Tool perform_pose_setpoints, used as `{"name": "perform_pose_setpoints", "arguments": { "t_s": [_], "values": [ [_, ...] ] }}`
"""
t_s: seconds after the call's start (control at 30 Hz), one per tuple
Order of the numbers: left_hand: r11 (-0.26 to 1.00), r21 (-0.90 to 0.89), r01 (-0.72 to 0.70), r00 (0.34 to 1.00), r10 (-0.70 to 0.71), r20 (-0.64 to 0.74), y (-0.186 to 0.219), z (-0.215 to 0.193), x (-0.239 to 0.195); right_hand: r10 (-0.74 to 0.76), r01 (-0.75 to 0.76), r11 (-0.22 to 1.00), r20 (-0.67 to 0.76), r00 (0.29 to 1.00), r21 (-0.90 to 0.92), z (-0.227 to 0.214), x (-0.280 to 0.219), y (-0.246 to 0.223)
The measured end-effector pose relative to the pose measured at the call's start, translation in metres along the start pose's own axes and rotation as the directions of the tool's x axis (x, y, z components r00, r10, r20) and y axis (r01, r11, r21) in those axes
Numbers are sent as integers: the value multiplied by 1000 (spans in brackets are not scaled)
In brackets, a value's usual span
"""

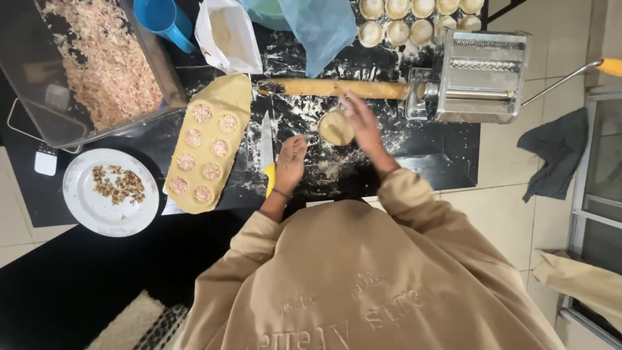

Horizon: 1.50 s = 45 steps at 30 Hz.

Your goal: The recorder is using a manual pasta machine and rolling pin to thin and shape dough for pasta making.

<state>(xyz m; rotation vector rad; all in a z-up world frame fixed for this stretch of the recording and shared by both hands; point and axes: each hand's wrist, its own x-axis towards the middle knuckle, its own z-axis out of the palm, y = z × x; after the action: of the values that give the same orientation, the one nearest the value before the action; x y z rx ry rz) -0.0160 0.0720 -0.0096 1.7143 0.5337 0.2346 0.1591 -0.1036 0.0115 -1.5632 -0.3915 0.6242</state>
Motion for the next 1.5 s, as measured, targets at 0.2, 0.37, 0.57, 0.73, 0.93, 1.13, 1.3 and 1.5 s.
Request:
{"name": "perform_pose_setpoints", "arguments": {
  "t_s": [0.2, 0.37, 0.57, 0.73, 0.93, 1.13, 1.3, 1.5],
  "values": [
    [951, 170, -260, 962, 240, 127, 2, 46, 51, -16, -10, 997, -330, 944, -79, -64, -65, 5],
    [860, 365, -357, 929, 287, 234, 1, 79, 80, 53, -82, 993, -315, 948, -80, -67, -127, 28],
    [837, 475, -273, 938, 121, 325, -11, 71, 82, 128, -134, 991, -330, 935, 4, -76, -139, 3],
    [919, 338, -202, 979, 182, 90, 25, 77, 53, 119, -124, 992, -359, 926, 9, -95, -142, 12],
    [691, 642, -334, 943, 242, 230, 35, 107, 44, 122, -122, 992, -210, 970, 10, -99, -144, 6],
    [562, 727, -395, 919, 235, 318, 44, 119, 34, 233, -235, 972, -145, 962, 4, -114, -160, 7],
    [509, 767, -390, 921, 235, 312, 40, 124, 39, 255, -258, 966, -130, 958, -7, -127, -158, 1],
    [486, 791, -371, 928, 226, 296, 46, 124, 39, 281, -282, 959, -114, 953, 1, -136, -155, -6]
  ]
}}
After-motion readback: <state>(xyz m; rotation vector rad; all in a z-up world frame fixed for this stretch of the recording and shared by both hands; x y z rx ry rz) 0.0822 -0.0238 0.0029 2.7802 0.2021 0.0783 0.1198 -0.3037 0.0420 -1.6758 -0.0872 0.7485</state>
